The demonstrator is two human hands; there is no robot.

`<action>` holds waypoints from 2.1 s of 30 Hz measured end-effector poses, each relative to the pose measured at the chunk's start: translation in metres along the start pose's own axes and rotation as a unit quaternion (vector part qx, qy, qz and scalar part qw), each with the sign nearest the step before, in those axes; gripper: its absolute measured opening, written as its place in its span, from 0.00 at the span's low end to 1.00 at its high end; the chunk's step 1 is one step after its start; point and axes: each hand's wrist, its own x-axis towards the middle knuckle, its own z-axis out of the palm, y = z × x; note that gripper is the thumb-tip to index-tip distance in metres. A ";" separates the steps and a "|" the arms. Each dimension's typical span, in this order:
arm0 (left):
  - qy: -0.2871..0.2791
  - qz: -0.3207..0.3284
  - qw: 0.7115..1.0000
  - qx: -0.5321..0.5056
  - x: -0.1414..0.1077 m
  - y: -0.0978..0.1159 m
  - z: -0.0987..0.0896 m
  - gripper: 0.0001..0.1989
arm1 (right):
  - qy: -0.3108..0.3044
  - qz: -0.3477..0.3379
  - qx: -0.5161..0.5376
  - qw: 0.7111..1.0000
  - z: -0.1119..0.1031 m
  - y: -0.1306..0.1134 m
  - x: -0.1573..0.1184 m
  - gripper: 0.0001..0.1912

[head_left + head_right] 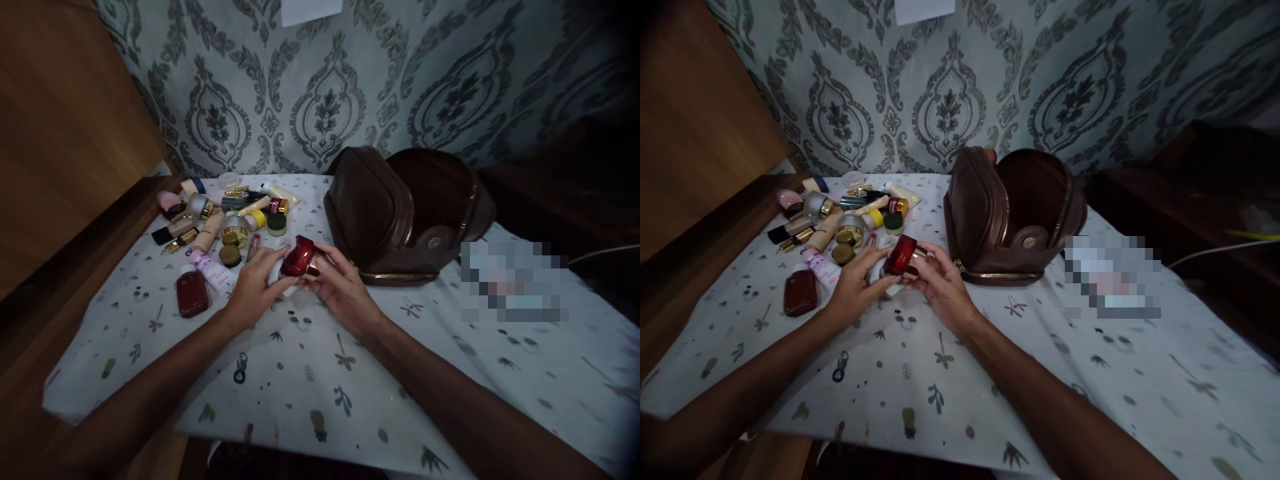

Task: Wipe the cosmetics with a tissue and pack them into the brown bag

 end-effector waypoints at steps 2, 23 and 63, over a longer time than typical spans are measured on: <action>0.002 -0.065 0.996 -0.055 0.002 0.004 0.001 0.22 | 0.008 -0.040 -0.049 0.998 0.000 0.001 0.000 0.21; -0.015 -0.413 0.785 -0.462 0.007 0.017 0.010 0.25 | 0.054 -0.220 -0.369 0.901 -0.001 -0.007 -0.003 0.24; -0.086 0.122 0.987 0.068 -0.001 -0.005 -0.001 0.09 | 0.251 -0.264 -0.271 0.891 -0.046 -0.191 0.057 0.21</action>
